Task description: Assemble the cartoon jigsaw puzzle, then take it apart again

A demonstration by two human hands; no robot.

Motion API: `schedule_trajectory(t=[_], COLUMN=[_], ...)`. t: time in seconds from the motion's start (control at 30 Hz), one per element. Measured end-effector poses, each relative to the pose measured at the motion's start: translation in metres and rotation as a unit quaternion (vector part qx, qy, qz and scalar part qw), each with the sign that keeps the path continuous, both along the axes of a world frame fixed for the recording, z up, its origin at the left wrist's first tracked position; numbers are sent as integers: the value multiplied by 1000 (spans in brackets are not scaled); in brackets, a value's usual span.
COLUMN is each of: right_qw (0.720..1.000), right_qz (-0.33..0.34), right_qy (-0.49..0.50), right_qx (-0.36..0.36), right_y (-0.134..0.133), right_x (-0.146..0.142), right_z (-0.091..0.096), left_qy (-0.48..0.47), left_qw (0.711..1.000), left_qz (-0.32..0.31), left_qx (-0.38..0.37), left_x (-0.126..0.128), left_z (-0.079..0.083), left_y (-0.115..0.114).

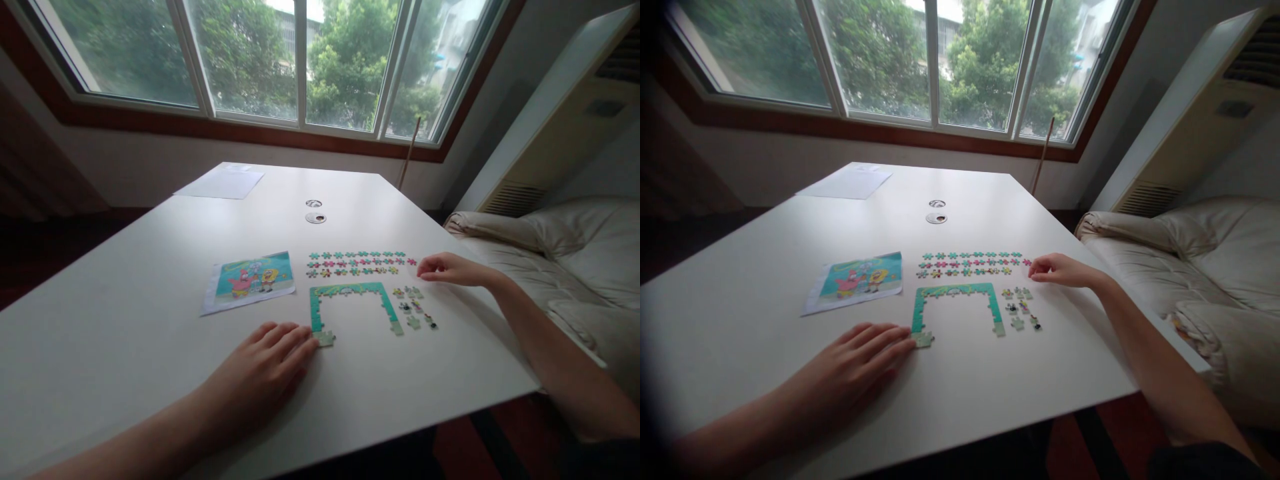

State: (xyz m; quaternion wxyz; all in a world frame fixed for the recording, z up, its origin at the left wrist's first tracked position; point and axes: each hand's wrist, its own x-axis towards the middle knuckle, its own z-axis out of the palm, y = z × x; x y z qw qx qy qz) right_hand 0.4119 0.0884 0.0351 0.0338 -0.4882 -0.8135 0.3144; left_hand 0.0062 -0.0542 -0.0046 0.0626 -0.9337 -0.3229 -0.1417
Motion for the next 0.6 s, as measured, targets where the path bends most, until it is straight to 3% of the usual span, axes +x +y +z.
schedule_trajectory(t=[0.2,0.6], right_qw=[997,998], right_qz=[37,21], right_qy=[-1,-7], right_qx=[-64,-64], right_y=[-9,-15], right_x=[-5,-12], right_z=[-3,0], left_qy=[7,20], left_qw=[1000,1000], left_qz=[-2,-12], left_qx=[12,16], left_x=[0,0], left_z=[4,5], left_y=[0,0])
